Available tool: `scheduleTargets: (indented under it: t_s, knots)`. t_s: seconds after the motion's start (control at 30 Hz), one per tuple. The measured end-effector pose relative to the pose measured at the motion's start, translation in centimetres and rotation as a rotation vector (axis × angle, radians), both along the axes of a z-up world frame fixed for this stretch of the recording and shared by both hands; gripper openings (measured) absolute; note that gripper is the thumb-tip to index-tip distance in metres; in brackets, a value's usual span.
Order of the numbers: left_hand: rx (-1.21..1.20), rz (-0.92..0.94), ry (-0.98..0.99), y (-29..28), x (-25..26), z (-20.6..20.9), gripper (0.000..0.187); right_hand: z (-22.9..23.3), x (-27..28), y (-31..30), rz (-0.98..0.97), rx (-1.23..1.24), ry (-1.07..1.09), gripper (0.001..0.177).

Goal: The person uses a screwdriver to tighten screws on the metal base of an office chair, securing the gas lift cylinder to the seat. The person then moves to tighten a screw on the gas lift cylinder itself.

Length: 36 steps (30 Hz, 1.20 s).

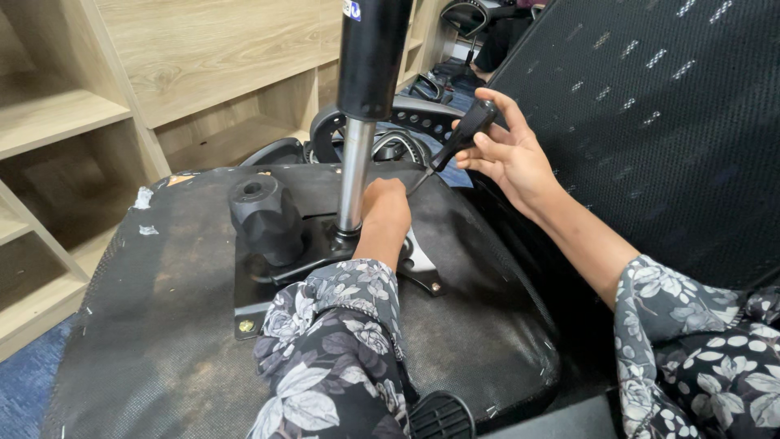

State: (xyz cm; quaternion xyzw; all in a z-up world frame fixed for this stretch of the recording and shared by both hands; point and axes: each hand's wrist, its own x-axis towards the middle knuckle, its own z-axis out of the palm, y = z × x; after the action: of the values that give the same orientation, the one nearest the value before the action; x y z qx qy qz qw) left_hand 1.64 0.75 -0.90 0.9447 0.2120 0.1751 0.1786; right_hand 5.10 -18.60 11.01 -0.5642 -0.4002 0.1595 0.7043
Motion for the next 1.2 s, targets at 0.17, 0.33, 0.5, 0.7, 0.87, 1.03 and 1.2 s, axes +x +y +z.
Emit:
scheduleTargets:
  t_s: [0.17,0.33,0.5,0.7,0.87,1.03,1.2]
  knots:
    - [-0.043,0.022,-0.023,0.3,1.1,-0.8,0.025,-0.5,0.0,0.5,-0.276,-0.107,-0.111,0.051]
    - [-0.053,0.006,0.07,0.4,1.4,-0.6,0.029,-0.4,-0.4,0.6,-0.153,-0.011,-0.063,0.056]
    - [0.006,-0.01,0.088,0.0,0.5,0.1,0.028,-0.4,0.0,0.5,-0.094,0.012,-0.038,0.062]
    - [0.048,-0.041,0.044,-0.3,-0.3,0.1,0.024,-1.2,0.8,0.7,-0.32,-0.079,-0.126,0.051]
    - [0.074,-0.059,-0.028,-0.2,0.1,-0.6,0.021,-0.9,0.5,0.3,-0.191,-0.033,-0.075,0.061]
    - [0.075,-0.047,-0.013,-0.2,0.1,-0.4,0.021,-0.6,0.0,0.3,-0.228,-0.072,-0.139,0.061]
    - [0.005,-0.031,-0.061,-0.3,-0.6,0.1,0.023,-0.3,-0.5,0.9,-0.371,-0.12,-0.171,0.056]
